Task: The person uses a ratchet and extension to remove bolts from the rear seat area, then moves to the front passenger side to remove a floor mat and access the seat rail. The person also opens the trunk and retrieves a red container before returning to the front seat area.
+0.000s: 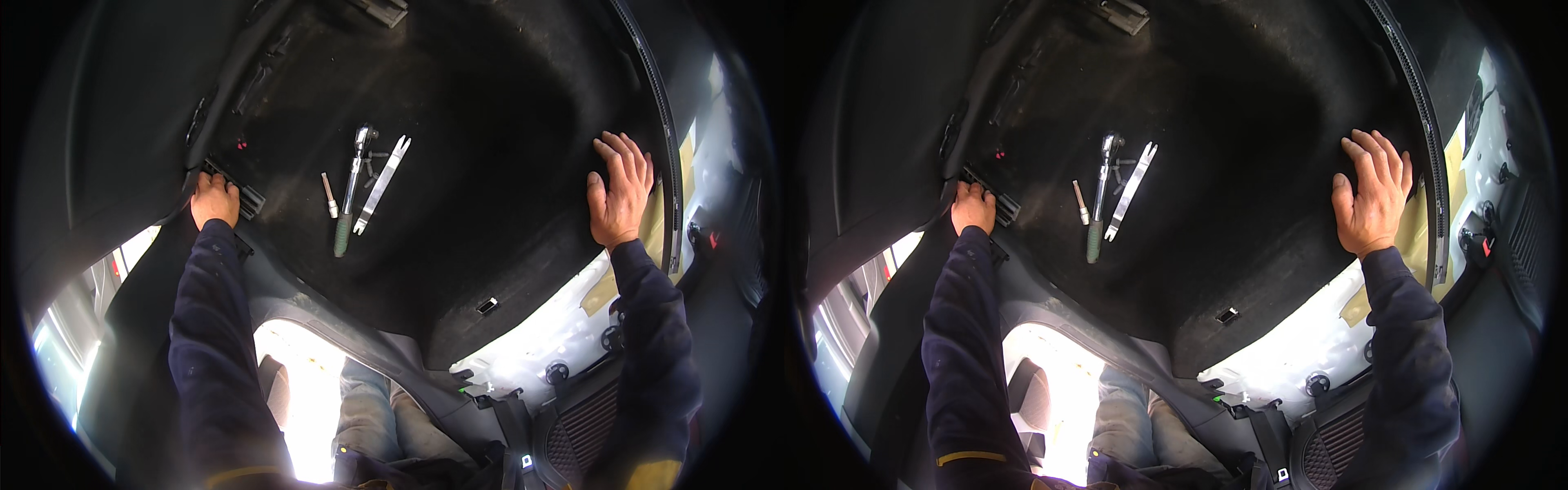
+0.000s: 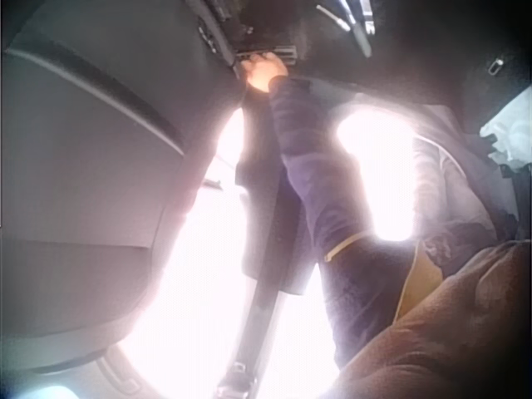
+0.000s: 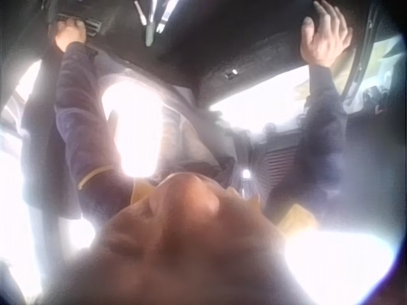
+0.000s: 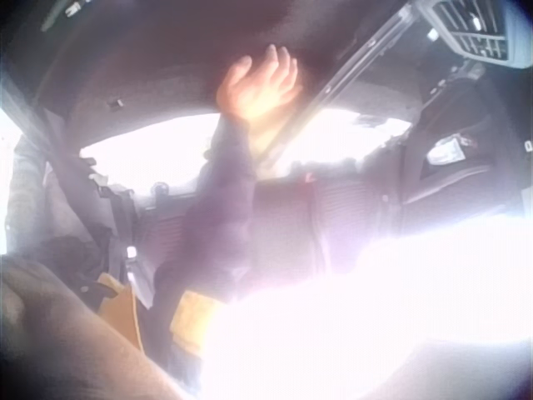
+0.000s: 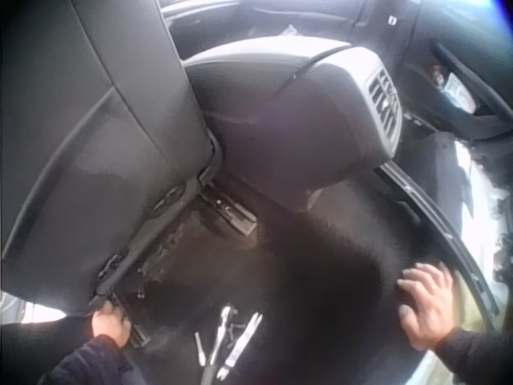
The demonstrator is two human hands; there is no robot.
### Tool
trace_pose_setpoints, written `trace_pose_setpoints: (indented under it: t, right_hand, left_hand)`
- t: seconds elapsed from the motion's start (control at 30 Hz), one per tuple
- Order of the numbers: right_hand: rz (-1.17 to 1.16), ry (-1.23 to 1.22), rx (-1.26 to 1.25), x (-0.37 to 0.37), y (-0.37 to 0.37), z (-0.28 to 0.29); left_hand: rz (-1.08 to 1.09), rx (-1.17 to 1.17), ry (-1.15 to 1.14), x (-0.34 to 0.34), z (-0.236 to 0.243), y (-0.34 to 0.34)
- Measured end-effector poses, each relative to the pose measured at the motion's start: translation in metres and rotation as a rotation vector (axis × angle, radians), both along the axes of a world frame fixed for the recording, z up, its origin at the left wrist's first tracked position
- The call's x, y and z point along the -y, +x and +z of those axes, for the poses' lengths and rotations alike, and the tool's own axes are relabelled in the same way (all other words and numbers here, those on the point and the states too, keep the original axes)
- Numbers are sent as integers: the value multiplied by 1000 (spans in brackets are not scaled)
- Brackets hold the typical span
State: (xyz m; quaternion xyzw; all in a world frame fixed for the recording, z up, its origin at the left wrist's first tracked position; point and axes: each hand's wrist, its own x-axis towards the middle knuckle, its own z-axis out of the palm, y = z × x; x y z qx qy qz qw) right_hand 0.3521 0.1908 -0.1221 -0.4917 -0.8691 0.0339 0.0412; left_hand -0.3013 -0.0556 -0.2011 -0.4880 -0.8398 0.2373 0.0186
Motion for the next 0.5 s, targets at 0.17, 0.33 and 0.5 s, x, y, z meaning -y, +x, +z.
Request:
trace_pose_setpoints:
  t: [0.17, 0.33, 0.5]
  right_hand:
    - [-4, 0, 5, 0, 0, 0]
    - [0, 6, -2, 1, 0, -1]
    - [-2, 5, -5, 0, 0, 0]
  left_hand:
    - [67, 50, -84, -3, 2, 1]
    - [13, 19, 53, 0, -1, -2]
    - [20, 55, -31, 1, -2, -3]
